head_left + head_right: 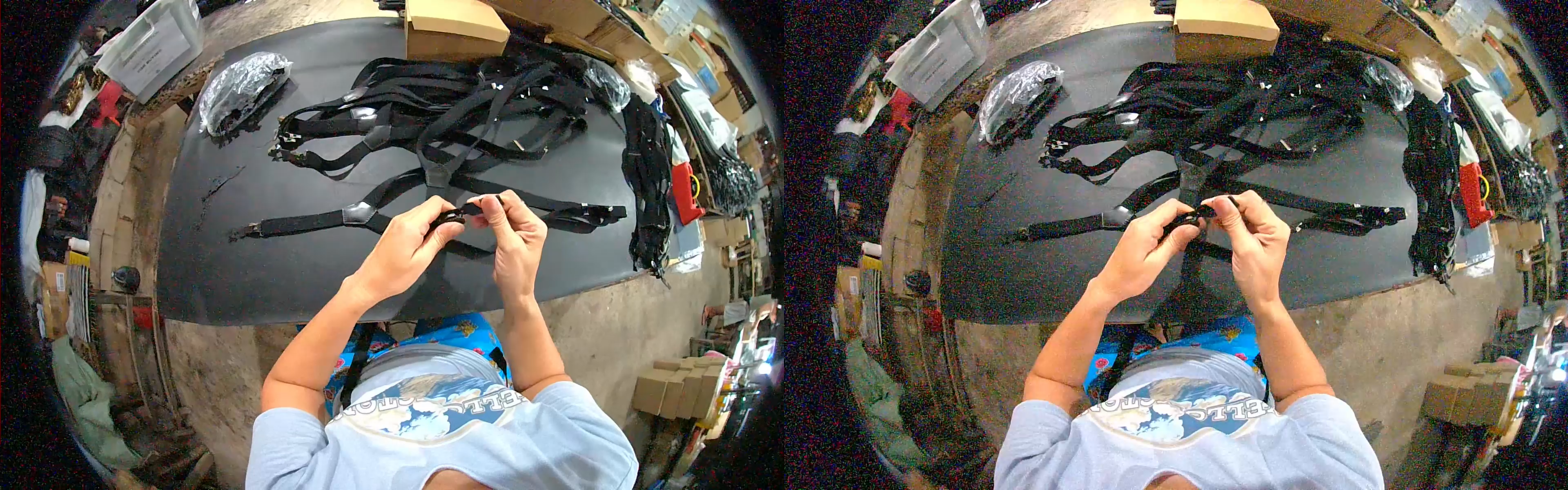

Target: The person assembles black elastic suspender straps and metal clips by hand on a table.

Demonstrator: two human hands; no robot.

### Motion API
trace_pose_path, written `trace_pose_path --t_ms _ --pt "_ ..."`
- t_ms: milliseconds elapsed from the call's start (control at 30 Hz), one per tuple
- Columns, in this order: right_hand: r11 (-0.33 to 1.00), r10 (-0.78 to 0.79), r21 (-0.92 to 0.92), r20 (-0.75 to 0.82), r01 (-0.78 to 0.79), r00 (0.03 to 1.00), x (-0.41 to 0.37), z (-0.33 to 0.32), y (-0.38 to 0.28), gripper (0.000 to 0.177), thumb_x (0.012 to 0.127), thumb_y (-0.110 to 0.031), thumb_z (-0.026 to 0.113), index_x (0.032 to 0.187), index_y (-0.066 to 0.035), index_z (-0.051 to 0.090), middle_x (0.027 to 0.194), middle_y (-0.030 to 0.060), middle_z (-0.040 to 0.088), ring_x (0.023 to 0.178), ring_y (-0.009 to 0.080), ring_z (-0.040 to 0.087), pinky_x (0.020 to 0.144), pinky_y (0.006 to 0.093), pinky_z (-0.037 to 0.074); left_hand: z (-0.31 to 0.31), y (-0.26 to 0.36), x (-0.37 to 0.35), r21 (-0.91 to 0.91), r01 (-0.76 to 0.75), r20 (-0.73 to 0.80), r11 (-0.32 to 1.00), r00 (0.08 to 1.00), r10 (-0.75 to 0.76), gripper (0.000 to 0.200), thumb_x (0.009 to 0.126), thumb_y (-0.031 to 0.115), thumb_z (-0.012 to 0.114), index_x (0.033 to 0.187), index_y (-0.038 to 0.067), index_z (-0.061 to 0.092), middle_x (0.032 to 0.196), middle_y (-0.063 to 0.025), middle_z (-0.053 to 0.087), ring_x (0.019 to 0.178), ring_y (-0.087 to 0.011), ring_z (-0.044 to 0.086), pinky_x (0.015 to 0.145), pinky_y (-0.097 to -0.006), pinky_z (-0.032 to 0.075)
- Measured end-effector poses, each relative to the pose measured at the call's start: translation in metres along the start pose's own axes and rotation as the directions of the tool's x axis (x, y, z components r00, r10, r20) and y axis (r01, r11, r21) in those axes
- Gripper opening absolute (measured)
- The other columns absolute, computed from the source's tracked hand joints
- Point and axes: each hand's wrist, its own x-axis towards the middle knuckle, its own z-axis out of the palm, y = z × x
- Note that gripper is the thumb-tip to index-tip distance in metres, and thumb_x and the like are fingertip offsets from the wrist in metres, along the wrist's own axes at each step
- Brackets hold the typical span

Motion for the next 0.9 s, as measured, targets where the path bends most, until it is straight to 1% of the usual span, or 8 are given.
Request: trace_pose_path --t_ms 133,233,300,433,500,600,833,900 --pt "0.985 -0.048 -0.166 0.04 0.054 0.998 -0.003 -0.005 0.005 0.016 0.091 -0.014 0.064 0.089 0.0 0.071 0.076 0.0007 0.059 0.066 0.0068 0.056 0.06 0.0199 0.043 0.002 -0.001 -0.003 0.127 -0.049 -0.041 0.991 0.998 0.055 0.018 0.094 0.016 0.057 0.101 0.0 0.053 0.075 -0.0084 0.053 0.067 -0.0144 0.048 0.061 -0.0293 0.041" --pt "0.989 -0.023 -0.146 0.055 0.031 0.998 -0.004 -0.004 0.002 0.017 0.091 -0.015 0.064 0.089 0.001 0.071 0.076 0.0006 0.061 0.066 0.0066 0.056 0.06 0.0195 0.044 0.008 -0.005 -0.008 0.143 -0.089 -0.085 0.986 0.991 0.101 0.016 0.094 0.015 0.057 0.098 0.0 0.052 0.074 -0.0099 0.051 0.066 -0.0166 0.048 0.061 -0.0299 0.041" --pt "0.996 0.085 -0.013 0.06 -0.084 0.995 -0.004 -0.005 0.001 0.018 0.092 -0.015 0.063 0.088 0.001 0.07 0.075 0.0006 0.062 0.065 0.0063 0.057 0.06 0.0195 0.045 0.009 -0.005 -0.009 0.127 -0.108 -0.105 0.986 0.987 0.121 0.015 0.093 0.014 0.057 0.097 0.0 0.052 0.074 -0.0099 0.051 0.066 -0.0173 0.049 0.061 -0.0301 0.041" --pt "0.99 0.126 0.061 0.072 -0.131 0.989 -0.006 -0.005 0.002 0.019 0.093 -0.016 0.063 0.088 0.002 0.07 0.074 0.001 0.063 0.065 0.0063 0.058 0.06 0.0195 0.047 0.003 0.001 -0.011 -0.017 0.027 -0.016 0.999 0.999 -0.027 0.012 0.093 0.011 0.056 0.094 0.001 0.051 0.069 -0.0119 0.052 0.06 -0.022 0.048 0.058 -0.0332 0.04" --pt "0.994 0.098 0.038 0.086 -0.102 0.991 -0.007 -0.005 0.002 0.019 0.093 -0.015 0.062 0.089 0.002 0.07 0.075 0.0011 0.063 0.066 0.0066 0.058 0.06 0.0196 0.047 0.003 0.001 -0.012 -0.049 0.07 0.007 0.996 0.998 -0.07 0.012 0.093 0.011 0.056 0.094 0.001 0.051 0.07 -0.0115 0.052 0.061 -0.0214 0.048 0.058 -0.0327 0.04" --pt "0.998 0.065 -0.002 0.1 -0.065 0.993 -0.007 -0.005 0.001 0.018 0.093 -0.014 0.062 0.089 0.002 0.07 0.074 0.0011 0.063 0.066 0.0067 0.059 0.06 0.0195 0.047 0.007 0.001 -0.012 0.046 -0.024 -0.072 0.999 0.997 0.027 0.017 0.092 0.014 0.058 0.099 -0.001 0.053 0.077 -0.0107 0.055 0.068 -0.017 0.052 0.064 -0.0299 0.043" --pt "0.997 0.008 -0.082 0.118 0.002 0.993 -0.008 -0.012 0.005 0.014 0.091 -0.011 0.064 0.092 0.002 0.07 0.08 0.0031 0.063 0.069 0.0073 0.058 0.062 0.0204 0.047 0.013 0.005 -0.011 0.052 -0.08 -0.164 0.995 0.983 0.088 0.011 0.09 0.011 0.06 0.093 0.0 0.058 0.074 -0.0137 0.057 0.065 -0.0252 0.054 0.061 -0.0333 0.043" --pt "0.996 -0.026 -0.084 0.204 0.044 0.979 -0.005 -0.018 0.005 0.01 0.085 -0.004 0.069 0.093 0.001 0.07 0.084 0.0047 0.064 0.073 0.0098 0.059 0.065 0.022 0.047 0.014 0.005 -0.011 0.045 -0.087 -0.172 0.995 0.981 0.093 0.011 0.089 0.011 0.06 0.094 0.001 0.059 0.075 -0.0139 0.057 0.066 -0.0261 0.055 0.062 -0.0336 0.044"
